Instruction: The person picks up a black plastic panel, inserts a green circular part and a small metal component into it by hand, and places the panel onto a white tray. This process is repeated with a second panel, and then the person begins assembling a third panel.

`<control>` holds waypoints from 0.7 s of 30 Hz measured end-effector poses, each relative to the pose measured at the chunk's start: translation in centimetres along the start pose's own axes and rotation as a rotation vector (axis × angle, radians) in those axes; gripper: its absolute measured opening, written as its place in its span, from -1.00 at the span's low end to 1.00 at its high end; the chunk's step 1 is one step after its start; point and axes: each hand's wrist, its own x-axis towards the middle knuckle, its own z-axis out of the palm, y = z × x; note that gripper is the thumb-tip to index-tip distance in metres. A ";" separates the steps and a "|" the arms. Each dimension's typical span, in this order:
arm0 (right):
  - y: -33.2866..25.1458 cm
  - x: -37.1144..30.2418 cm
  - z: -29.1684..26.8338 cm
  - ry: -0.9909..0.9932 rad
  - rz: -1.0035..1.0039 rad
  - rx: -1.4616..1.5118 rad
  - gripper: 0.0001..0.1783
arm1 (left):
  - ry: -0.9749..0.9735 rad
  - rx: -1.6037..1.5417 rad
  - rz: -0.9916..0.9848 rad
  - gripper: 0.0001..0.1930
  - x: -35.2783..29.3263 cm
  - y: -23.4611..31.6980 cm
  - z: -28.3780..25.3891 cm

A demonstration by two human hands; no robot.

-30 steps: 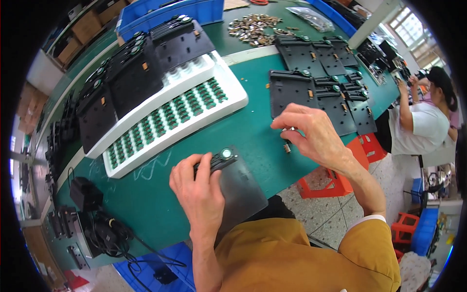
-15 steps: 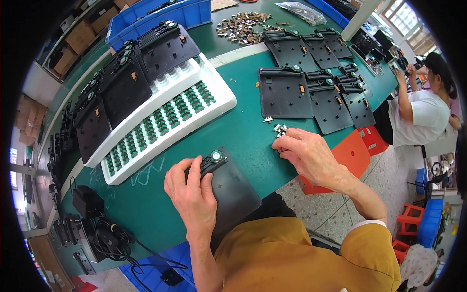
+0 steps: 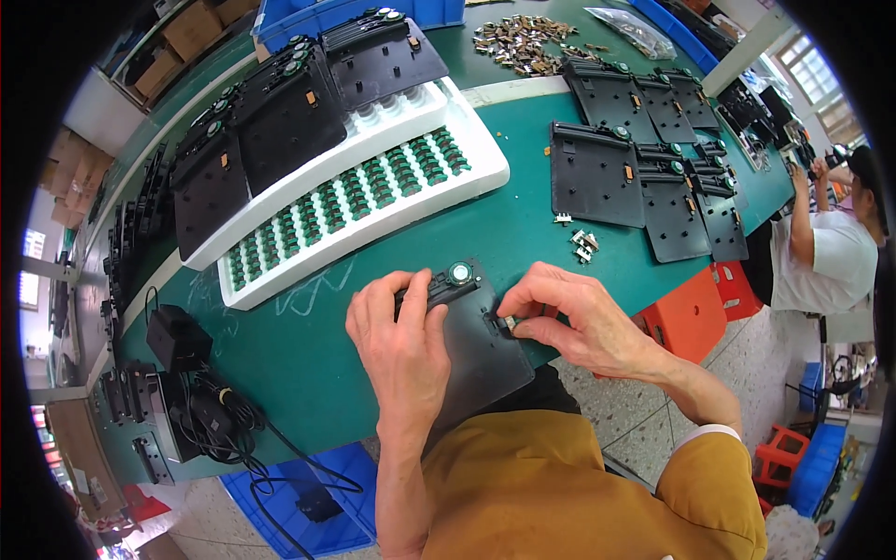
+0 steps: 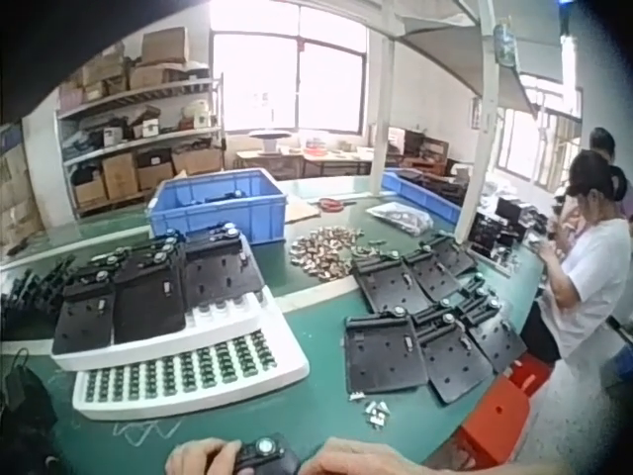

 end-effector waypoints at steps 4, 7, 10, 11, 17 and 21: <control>0.1 0.7 0.9 0.010 -0.094 -0.093 -0.78 | 0.004 -0.001 -0.002 -0.59 0.0 0.0 -0.1; 0.5 1.1 1.5 0.002 -0.149 -0.137 -0.79 | 0.001 0.002 -0.005 -0.59 0.0 0.0 -0.2; 0.5 1.1 1.7 0.001 -0.148 -0.192 -0.79 | -0.008 0.001 -0.015 -0.59 0.0 0.1 -0.3; 0.5 1.0 1.8 0.007 -0.138 -0.226 -0.79 | -0.005 0.016 -0.012 -0.62 0.0 0.2 -0.5; 0.5 1.0 1.8 0.039 -0.128 -0.228 -0.77 | -0.002 0.028 -0.011 -0.65 0.0 0.1 -0.4; 0.5 1.0 1.6 0.053 -0.139 -0.228 -0.77 | -0.001 0.028 -0.007 -0.64 0.1 0.3 -0.4</control>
